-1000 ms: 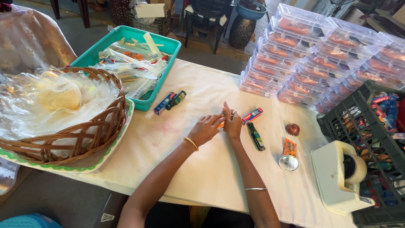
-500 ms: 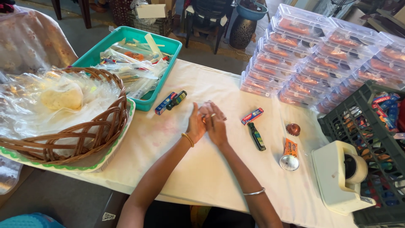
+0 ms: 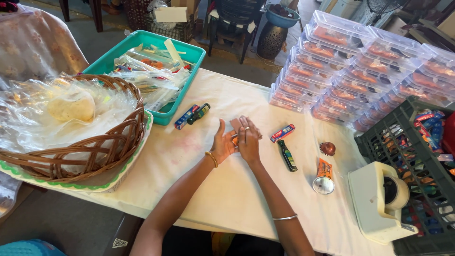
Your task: The person wraps several small items, including a blue box, a green box, and an orange packet, in a piece of cloth on a table. They then place the wrapped bundle into a clear plastic bag.
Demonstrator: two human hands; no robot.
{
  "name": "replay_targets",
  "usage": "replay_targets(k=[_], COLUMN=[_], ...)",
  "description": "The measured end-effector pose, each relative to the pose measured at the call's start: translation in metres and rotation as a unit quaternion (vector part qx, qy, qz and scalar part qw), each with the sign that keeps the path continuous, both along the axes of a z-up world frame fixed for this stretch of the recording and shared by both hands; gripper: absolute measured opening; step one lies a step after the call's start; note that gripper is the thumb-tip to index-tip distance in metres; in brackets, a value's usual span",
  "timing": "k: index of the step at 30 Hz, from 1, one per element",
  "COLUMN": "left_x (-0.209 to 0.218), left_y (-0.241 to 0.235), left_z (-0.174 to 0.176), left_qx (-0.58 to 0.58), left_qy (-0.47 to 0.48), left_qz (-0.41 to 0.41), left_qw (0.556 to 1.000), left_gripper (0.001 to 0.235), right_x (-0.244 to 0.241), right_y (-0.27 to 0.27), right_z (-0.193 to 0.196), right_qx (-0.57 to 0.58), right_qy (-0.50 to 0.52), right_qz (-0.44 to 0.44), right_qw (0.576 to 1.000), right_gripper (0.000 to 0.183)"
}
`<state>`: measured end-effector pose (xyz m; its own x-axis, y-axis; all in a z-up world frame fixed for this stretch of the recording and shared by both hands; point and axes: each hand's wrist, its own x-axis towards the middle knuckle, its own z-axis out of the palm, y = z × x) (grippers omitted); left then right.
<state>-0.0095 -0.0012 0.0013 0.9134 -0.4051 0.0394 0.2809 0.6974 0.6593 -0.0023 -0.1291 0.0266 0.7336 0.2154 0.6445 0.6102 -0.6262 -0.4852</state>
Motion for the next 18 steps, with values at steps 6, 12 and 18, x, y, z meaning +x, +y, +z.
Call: replay_targets(k=[6, 12, 18], left_x=[0.001, 0.008, 0.014], left_y=[0.01, 0.011, 0.0], left_z=[0.001, -0.004, -0.018], left_qx=[-0.115, -0.117, 0.161], left_qy=[0.016, -0.066, -0.073], left_qz=[0.125, 0.13, 0.118], left_qw=[0.985, 0.982, 0.977], left_gripper=[0.103, 0.082, 0.043], right_x=[-0.024, -0.037, -0.017], right_y=[0.021, 0.025, 0.008], right_z=[0.004, 0.027, 0.01], right_qx=[-0.05, -0.117, -0.119], right_qy=[-0.053, -0.129, -0.099], right_qz=[0.11, 0.079, -0.032], right_qw=[0.991, 0.981, 0.987], right_gripper=[0.045, 0.045, 0.037])
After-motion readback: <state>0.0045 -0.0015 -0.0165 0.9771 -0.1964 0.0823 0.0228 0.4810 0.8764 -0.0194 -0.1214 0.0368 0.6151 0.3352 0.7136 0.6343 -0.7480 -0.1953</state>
